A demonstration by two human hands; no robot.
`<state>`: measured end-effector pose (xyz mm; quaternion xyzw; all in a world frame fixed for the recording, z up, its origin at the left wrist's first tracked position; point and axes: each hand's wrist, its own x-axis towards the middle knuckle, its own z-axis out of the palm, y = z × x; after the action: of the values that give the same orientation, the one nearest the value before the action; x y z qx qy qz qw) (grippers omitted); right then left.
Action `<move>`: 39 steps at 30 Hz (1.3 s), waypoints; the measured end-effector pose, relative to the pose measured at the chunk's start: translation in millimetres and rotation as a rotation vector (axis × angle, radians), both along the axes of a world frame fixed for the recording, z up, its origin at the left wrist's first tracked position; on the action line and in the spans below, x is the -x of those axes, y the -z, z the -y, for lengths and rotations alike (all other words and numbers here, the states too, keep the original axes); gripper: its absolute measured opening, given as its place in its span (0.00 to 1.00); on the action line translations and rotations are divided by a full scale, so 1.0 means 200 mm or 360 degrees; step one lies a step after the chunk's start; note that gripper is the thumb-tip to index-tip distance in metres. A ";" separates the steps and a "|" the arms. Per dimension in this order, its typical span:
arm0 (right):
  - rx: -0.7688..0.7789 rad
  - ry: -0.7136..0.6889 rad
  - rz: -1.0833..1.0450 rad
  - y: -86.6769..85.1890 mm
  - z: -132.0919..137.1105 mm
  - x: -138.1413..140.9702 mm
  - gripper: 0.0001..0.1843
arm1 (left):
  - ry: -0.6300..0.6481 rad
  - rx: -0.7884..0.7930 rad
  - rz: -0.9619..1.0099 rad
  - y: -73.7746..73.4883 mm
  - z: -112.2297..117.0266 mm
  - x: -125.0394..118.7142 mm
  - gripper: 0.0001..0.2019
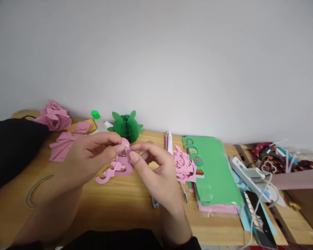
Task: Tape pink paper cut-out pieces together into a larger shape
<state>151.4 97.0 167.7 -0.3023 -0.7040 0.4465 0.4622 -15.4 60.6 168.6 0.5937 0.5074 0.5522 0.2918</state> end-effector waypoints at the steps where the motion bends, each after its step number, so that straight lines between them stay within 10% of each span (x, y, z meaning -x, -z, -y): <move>1: 0.0031 0.0041 -0.0032 0.01 0.00 0.00 0.04 | -0.0029 -0.0031 -0.0044 -0.01 0.00 -0.01 0.06; 10: 0.0073 0.0114 -0.0119 0.03 0.01 0.01 0.05 | -0.0188 -0.0333 -0.0409 0.01 0.02 -0.06 0.07; 17: -0.0187 0.0350 0.0043 0.03 0.04 0.02 0.07 | -0.0723 -0.0645 -0.0820 0.05 0.04 -0.10 0.06; 39: -0.0856 0.0441 0.0458 -0.01 0.08 0.00 0.11 | -0.0507 -0.0747 -0.0987 0.03 0.08 -0.10 0.10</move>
<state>152.1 80.3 170.6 -0.3223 -0.8068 0.1304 0.4777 3.9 45.4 162.4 0.6964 0.5170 0.4861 -0.1070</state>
